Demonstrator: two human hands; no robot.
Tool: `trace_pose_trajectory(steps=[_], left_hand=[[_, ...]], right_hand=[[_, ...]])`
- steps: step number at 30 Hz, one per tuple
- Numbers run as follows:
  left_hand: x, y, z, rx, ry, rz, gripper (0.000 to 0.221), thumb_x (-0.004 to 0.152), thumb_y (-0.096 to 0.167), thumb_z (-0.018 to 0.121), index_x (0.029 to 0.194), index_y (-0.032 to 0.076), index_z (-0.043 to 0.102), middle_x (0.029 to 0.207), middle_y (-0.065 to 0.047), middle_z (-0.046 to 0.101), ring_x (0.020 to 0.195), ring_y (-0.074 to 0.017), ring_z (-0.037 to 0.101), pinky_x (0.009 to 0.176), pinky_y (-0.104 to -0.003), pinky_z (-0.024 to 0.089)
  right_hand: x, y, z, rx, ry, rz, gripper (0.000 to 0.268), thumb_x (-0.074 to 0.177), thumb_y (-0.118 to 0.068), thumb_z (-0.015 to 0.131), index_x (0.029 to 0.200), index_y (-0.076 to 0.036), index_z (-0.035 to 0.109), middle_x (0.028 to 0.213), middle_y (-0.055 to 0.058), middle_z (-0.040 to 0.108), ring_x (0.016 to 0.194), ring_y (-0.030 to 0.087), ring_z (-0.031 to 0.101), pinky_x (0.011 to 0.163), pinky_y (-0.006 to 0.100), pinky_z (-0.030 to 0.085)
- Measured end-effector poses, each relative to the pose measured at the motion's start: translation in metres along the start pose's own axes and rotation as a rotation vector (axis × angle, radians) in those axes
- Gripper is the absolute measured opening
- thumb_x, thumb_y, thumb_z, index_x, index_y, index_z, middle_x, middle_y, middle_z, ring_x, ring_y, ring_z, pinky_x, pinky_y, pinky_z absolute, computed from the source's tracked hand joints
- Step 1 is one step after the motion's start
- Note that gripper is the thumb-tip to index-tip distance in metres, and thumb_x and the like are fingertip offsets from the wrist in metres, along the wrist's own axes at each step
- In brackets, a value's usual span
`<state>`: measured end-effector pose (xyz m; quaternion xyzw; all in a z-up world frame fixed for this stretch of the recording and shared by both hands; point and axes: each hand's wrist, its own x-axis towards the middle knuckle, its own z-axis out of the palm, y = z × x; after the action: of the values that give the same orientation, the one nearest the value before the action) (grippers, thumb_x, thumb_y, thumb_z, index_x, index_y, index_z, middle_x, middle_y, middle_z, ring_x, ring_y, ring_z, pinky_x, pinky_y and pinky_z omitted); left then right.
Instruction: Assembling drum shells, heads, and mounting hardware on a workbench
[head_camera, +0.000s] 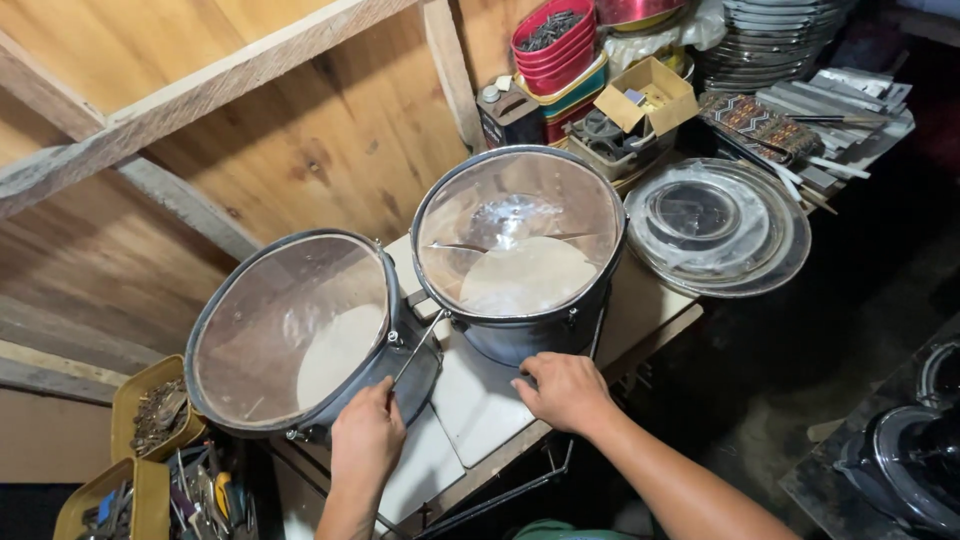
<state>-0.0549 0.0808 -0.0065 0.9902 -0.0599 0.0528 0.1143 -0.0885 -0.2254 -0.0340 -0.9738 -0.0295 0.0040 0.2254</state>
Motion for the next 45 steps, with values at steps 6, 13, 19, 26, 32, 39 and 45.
trace_pose_trajectory(steps=[6,13,19,26,32,39,45], left_hand=[[-0.023,0.038,0.009,-0.089,-0.031,0.071,0.029,0.094,0.027,0.058,0.115,0.012,0.071,0.1,-0.009,0.076,0.088,-0.0277,0.074,0.084,-0.043,0.06],[-0.034,0.073,0.033,-0.324,0.143,0.544,0.043,0.083,0.008,0.065,0.125,0.001,0.061,0.102,-0.012,0.07,0.092,-0.032,0.067,0.082,-0.044,0.054],[-0.003,0.118,0.003,-0.297,0.009,0.669,0.019,0.099,0.032,0.063,0.093,0.013,0.065,0.074,-0.009,0.064,0.068,-0.0357,0.065,0.06,-0.049,0.05],[0.051,0.153,0.013,-0.319,0.184,0.7,0.039,0.091,0.041,0.075,0.071,0.014,0.054,0.07,-0.004,0.054,0.061,-0.0342,0.062,0.05,-0.048,0.046],[0.093,0.184,0.02,-0.323,0.215,0.628,0.04,0.086,0.05,0.08,0.074,0.017,0.06,0.076,-0.003,0.058,0.064,-0.034,0.064,0.049,-0.05,0.046],[0.161,0.204,0.031,-0.211,0.111,0.379,0.032,0.089,0.045,0.075,0.091,0.015,0.065,0.092,-0.011,0.061,0.086,-0.0398,0.067,0.07,-0.055,0.053],[0.217,0.186,0.021,-0.116,0.127,0.27,0.036,0.09,0.014,0.05,0.117,0.021,0.073,0.102,-0.015,0.068,0.096,-0.0405,0.07,0.081,-0.053,0.056]], right_hand=[[0.0,0.001,0.004,-0.011,0.044,-0.023,0.039,0.09,-0.052,0.059,0.107,-0.02,0.074,0.098,0.002,0.075,0.093,0.035,0.071,0.077,0.053,0.054],[-0.007,0.003,0.009,0.047,0.242,-0.111,0.028,0.087,-0.044,0.063,0.094,-0.02,0.076,0.085,0.001,0.075,0.078,0.035,0.072,0.065,0.053,0.053],[-0.007,-0.002,0.0,-0.024,0.093,-0.061,0.029,0.089,-0.047,0.061,0.086,-0.019,0.069,0.086,0.006,0.072,0.083,0.039,0.07,0.068,0.058,0.051],[-0.006,-0.004,-0.004,-0.05,-0.06,0.032,0.037,0.089,-0.047,0.055,0.102,-0.016,0.071,0.103,0.012,0.075,0.099,0.042,0.069,0.085,0.058,0.053],[-0.003,0.002,0.004,-0.083,-0.032,0.016,0.046,0.088,-0.051,0.06,0.084,-0.008,0.075,0.091,0.016,0.074,0.09,0.044,0.071,0.082,0.058,0.054],[-0.004,0.008,0.008,0.002,0.115,-0.137,0.028,0.085,-0.045,0.063,0.092,-0.021,0.075,0.086,0.004,0.073,0.081,0.036,0.072,0.069,0.055,0.055],[-0.004,0.014,0.007,0.095,0.148,-0.193,0.028,0.085,-0.046,0.066,0.096,-0.022,0.076,0.088,0.001,0.075,0.079,0.034,0.072,0.067,0.053,0.055]])
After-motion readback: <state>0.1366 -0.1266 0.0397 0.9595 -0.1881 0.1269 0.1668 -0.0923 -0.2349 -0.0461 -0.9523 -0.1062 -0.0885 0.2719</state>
